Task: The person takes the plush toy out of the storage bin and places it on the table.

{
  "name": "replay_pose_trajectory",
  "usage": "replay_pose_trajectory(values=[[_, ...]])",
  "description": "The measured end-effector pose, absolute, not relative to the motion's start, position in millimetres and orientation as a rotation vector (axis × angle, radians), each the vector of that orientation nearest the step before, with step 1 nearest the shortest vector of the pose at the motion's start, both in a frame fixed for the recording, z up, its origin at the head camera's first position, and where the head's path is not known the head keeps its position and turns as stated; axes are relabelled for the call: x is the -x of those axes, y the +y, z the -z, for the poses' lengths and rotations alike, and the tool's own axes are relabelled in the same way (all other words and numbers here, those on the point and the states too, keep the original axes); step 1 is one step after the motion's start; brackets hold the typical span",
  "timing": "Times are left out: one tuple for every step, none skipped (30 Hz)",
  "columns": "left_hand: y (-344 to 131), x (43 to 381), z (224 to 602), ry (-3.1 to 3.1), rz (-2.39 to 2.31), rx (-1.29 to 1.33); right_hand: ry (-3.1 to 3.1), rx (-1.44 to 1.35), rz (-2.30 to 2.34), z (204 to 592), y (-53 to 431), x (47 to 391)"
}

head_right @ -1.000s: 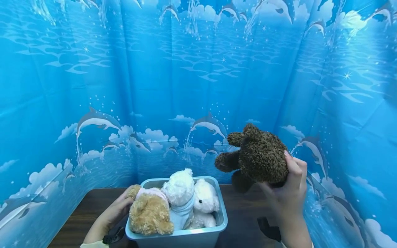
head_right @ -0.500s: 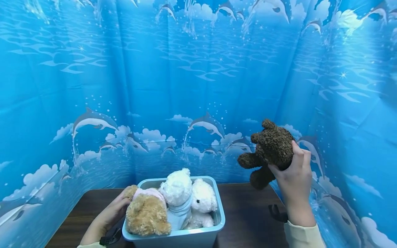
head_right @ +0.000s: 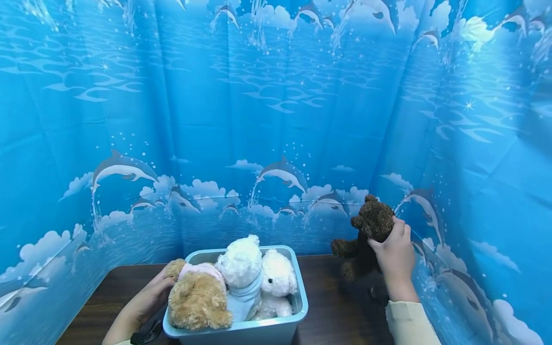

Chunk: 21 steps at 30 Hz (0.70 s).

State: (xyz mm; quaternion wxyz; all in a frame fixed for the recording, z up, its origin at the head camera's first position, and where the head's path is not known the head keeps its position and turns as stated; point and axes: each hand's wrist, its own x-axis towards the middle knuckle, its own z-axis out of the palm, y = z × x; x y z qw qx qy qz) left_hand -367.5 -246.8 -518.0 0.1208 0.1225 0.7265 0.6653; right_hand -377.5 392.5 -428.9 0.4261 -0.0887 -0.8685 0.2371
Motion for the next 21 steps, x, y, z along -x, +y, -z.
replay_pose_trajectory(values=[[-247, 368, 518, 2.122, -1.943, -0.350, -2.206, 0.239, -0.600, 434, 396, 381], [-247, 368, 517, 2.120, -1.946, -0.344, -2.243, 0.251, -0.609, 439, 399, 384], [-247, 368, 517, 2.120, -1.947, -0.337, -2.277, 0.259, -0.612, 443, 401, 387], [-247, 368, 517, 2.116, -1.947, -0.341, -2.312, 0.265, -0.614, 448, 405, 390], [-247, 368, 516, 2.113, -1.949, -0.339, -2.340, 0.264, -0.617, 452, 408, 393], [-247, 368, 516, 2.111, -1.951, -0.337, -2.372, 0.264, -0.622, 457, 411, 396], [-246, 368, 516, 2.112, -1.948, -0.340, -2.399, 0.264, -0.627, 462, 414, 398], [-246, 368, 515, 2.114, -1.947, -0.340, -2.417, 0.264, -0.638, 466, 416, 400], [-245, 368, 515, 2.115, -1.945, -0.336, -2.432, 0.270, -0.649, 469, 418, 401], [-245, 368, 515, 2.118, -1.943, -0.332, -2.443, 0.278, -0.669, 473, 421, 402], [-245, 369, 515, 2.122, -1.941, -0.329, -2.450, 0.290, -0.690, 477, 422, 403], [-244, 369, 516, 2.123, -1.940, -0.328, -2.458, 0.304, -0.709, 481, 424, 404], [-244, 369, 516, 2.128, -1.935, -0.327, -2.467, 0.316, -0.722, 484, 427, 405], [-244, 369, 517, 2.126, -1.937, -0.327, -2.479, 0.330, -0.739, 487, 429, 405], [-244, 369, 517, 2.126, -1.937, -0.325, -2.494, 0.348, -0.758, 491, 431, 406], [-244, 369, 518, 2.127, -1.936, -0.325, -2.509, 0.366, -0.782, 495, 434, 407], [-244, 368, 518, 2.121, -1.940, -0.327, -2.529, 0.379, -0.807, 499, 436, 408], [-244, 368, 518, 2.118, -1.942, -0.326, -2.548, 0.395, -0.842, 503, 439, 408], [-245, 368, 518, 2.120, -1.935, -0.336, -2.570, 0.415, -0.879, 508, 442, 408], [-245, 368, 518, 2.117, -1.934, -0.348, -2.587, 0.441, -0.917, 512, 444, 408], [-245, 368, 518, 2.116, -1.934, -0.345, -2.597, 0.467, -0.953, 517, 447, 407]])
